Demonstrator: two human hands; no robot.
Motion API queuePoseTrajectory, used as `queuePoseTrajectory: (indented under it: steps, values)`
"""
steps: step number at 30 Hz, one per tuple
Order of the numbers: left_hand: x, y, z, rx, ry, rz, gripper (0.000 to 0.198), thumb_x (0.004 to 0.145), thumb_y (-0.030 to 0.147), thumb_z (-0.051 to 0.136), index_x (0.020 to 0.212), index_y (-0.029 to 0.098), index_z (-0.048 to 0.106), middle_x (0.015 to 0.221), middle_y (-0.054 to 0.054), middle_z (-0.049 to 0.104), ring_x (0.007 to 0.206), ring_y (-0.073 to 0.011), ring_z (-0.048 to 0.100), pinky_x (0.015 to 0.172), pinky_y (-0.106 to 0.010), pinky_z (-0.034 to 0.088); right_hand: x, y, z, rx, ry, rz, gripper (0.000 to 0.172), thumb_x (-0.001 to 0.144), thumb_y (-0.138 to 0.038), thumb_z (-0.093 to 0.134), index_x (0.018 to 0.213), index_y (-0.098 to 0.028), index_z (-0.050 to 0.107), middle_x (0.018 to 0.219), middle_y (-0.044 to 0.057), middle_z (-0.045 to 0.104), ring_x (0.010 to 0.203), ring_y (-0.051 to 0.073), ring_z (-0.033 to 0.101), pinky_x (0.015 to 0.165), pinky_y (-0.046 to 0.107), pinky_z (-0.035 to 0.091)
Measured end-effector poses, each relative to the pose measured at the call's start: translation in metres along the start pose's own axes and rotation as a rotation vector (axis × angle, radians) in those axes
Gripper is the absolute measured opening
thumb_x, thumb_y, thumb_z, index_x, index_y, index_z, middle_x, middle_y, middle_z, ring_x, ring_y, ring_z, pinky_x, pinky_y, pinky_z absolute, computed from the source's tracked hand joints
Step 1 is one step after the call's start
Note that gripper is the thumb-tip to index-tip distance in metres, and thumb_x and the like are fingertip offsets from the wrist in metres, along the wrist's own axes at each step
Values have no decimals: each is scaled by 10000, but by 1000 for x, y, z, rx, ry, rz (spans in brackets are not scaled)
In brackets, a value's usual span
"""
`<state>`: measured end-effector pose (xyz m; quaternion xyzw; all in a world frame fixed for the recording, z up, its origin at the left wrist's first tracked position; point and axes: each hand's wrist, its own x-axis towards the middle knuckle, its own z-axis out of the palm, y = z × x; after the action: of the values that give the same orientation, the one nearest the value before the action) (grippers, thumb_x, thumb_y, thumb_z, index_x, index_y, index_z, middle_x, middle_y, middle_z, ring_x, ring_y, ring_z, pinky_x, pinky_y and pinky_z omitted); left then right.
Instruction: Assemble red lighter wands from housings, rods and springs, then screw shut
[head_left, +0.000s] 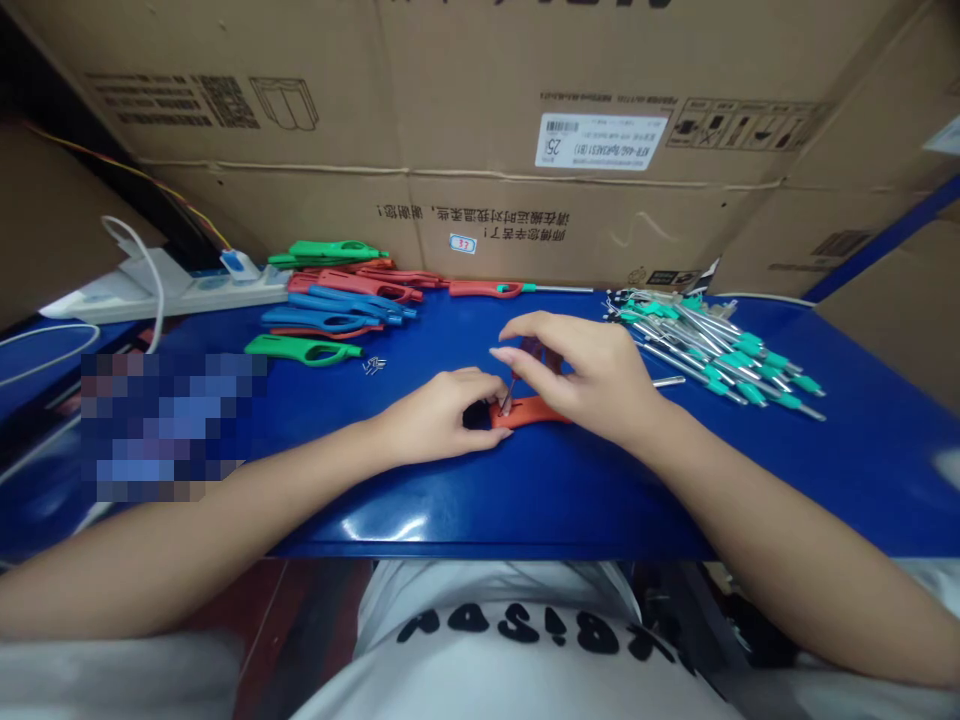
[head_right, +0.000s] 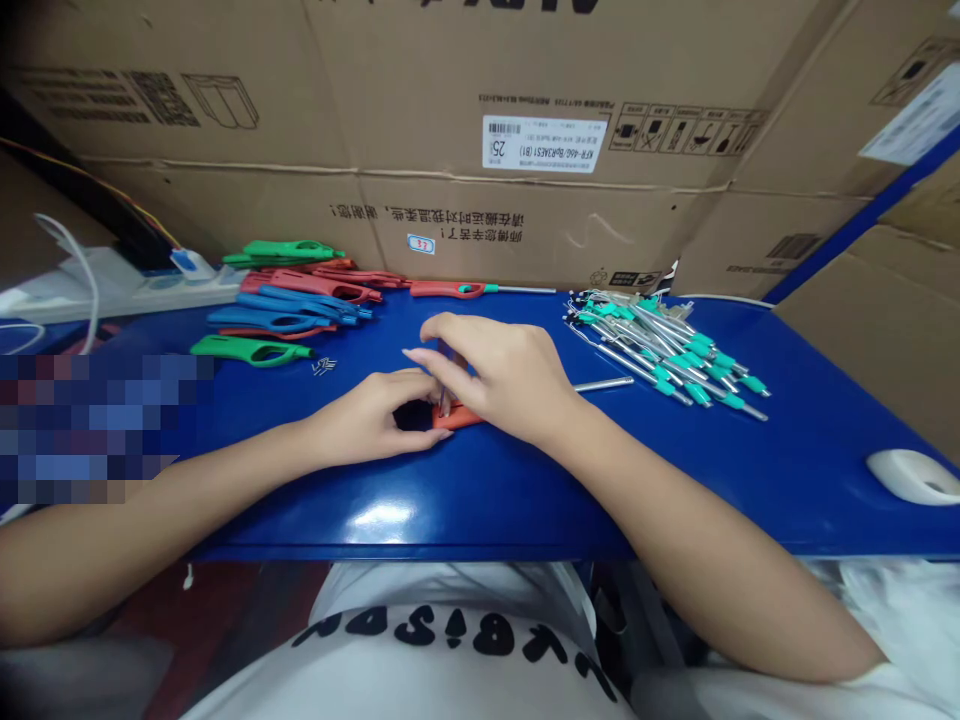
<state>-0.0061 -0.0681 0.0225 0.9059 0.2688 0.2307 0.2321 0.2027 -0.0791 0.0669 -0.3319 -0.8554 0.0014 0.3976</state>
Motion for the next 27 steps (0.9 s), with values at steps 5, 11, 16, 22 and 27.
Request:
queuePoseTrajectory:
  steps: [5,11,16,22,27]
  values:
    - [0,2,-1,9,-4,-8,129,856,226,717,919,181,614,918,-4,685,879,-165,650,822,-268,489,1,0,-1,292,-111,101,329,1035,-243,448,1308,-187,623,1034,32,765,622,93,672,680,235,530]
    - [0,0,0,19,14,7,140,855,222,716,936,180,610,932,-6,690,890,-162,647,832,-264,488,1,3,0,-20,28,-27,200,974,-328,610,1014,-171,728,987,58,778,777,155,715,711,253,514]
    - [0,2,0,8,8,-20,121,855,225,707,916,187,610,912,-4,682,863,-164,646,821,-270,496,1,0,-1,153,-16,-7,287,1010,-209,489,1216,-172,685,1130,77,762,972,171,726,828,274,548]
    - [0,2,1,1,12,-23,122,843,209,716,910,192,617,904,2,683,866,-164,646,817,-273,493,3,-1,-1,134,12,-43,152,981,-230,580,1010,-175,718,958,47,764,762,137,696,749,257,536]
    - [0,0,3,12,39,-55,159,833,250,739,898,180,611,869,5,675,805,-159,643,745,-267,482,2,-4,0,41,-11,-61,179,994,-261,567,1040,-172,714,993,64,760,890,169,712,771,263,531]
